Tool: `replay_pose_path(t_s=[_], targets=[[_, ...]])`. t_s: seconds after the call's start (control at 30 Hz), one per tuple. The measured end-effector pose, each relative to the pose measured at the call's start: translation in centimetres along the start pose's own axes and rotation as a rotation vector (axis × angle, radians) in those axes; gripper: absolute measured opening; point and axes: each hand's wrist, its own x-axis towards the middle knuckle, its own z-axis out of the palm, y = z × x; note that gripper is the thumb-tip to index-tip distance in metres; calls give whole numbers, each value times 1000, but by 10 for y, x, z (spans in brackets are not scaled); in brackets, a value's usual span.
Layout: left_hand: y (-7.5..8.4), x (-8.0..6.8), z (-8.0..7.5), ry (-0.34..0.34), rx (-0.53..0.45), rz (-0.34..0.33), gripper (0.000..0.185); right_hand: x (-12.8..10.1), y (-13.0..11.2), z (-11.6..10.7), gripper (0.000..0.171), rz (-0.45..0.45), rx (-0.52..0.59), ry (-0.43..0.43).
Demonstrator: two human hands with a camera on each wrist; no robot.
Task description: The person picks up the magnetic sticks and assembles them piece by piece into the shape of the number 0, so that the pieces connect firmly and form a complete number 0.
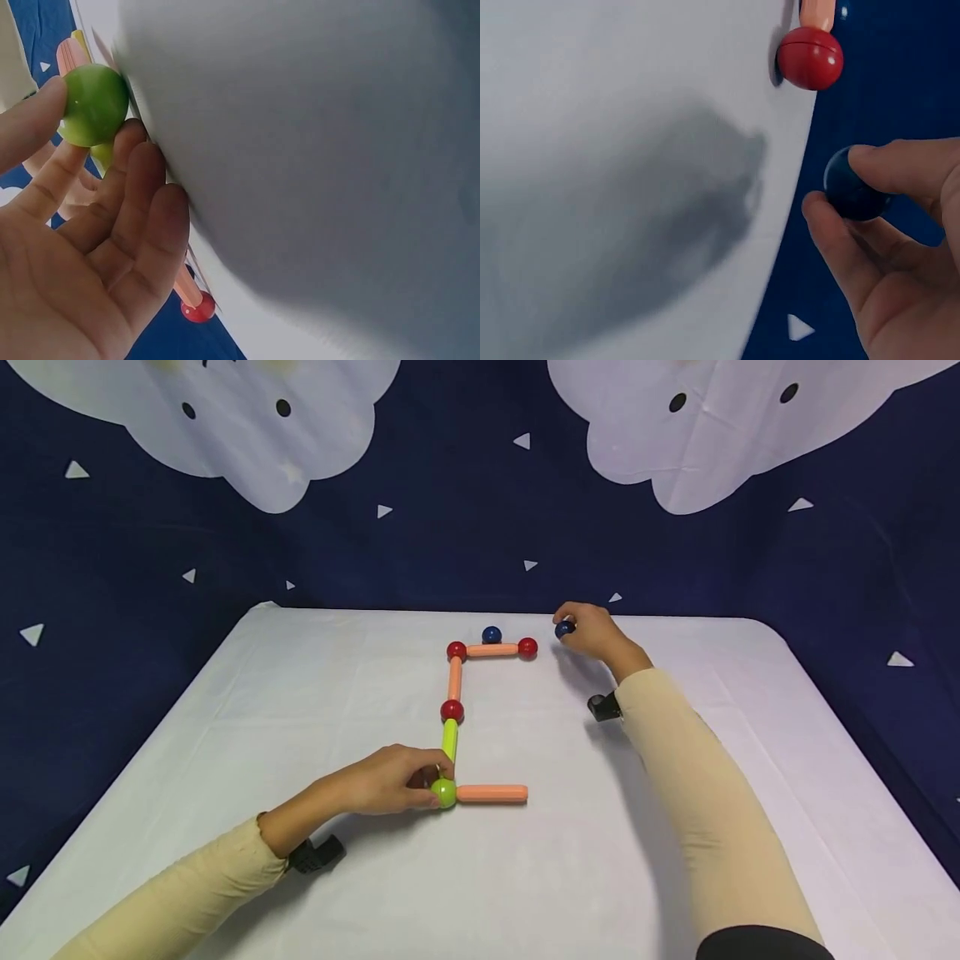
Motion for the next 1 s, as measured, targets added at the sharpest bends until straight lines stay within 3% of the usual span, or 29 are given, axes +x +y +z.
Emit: replay_pose_path(t_s=[0.2, 0.37, 0.63, 1.0], targets=[[-1, -2, 0, 17, 4, 1, 20, -26, 1, 1, 33, -155, -70, -16], [-1, -1, 1, 26, 25, 27, 20, -64, 4, 12, 30, -256, -81, -26], [0, -1, 0, 27, 28, 12, 20, -120, 4, 35, 29, -261, -38, -90], [0, -2, -1, 31, 58, -1, 20, -171, -9, 53, 29, -244, 49, -145]])
